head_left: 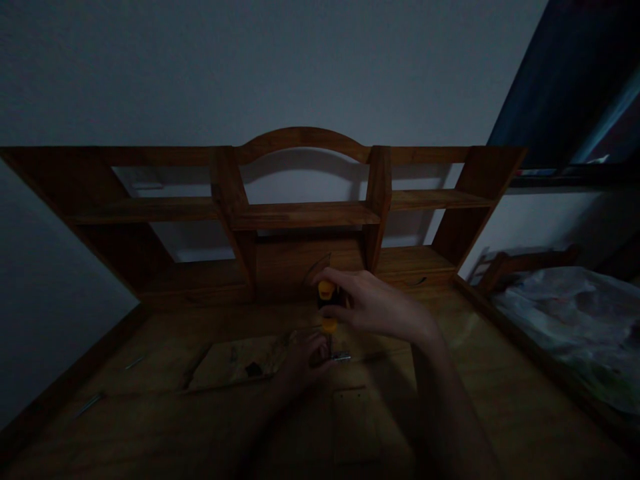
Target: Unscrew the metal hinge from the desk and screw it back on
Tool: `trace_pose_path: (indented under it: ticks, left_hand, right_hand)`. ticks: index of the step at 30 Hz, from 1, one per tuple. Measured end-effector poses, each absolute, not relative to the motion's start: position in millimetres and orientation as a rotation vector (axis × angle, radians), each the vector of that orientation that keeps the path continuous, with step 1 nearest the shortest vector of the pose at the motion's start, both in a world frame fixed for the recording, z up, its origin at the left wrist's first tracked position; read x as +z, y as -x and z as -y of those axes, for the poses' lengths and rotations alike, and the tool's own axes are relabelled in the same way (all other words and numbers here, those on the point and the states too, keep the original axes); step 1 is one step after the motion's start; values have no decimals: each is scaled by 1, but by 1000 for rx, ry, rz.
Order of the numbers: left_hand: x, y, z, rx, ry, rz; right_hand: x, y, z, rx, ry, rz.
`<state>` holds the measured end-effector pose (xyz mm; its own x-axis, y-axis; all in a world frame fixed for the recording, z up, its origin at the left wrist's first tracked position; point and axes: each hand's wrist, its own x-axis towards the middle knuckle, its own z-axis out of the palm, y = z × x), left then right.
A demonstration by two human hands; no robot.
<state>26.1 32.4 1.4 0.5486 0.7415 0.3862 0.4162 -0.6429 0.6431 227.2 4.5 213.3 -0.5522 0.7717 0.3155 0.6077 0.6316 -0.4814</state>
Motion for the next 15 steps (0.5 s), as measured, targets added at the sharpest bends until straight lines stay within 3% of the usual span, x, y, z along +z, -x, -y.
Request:
trace_pose_path:
  ticks: [7, 15]
  left_hand:
    - [1, -27, -35, 845, -2276, -943]
    - [-1, -27, -36, 831, -2258, -914]
  right_hand:
    - [209, -218, -5, 33, 1382, 2263]
    - [217, -226, 3, 328, 1127, 2353]
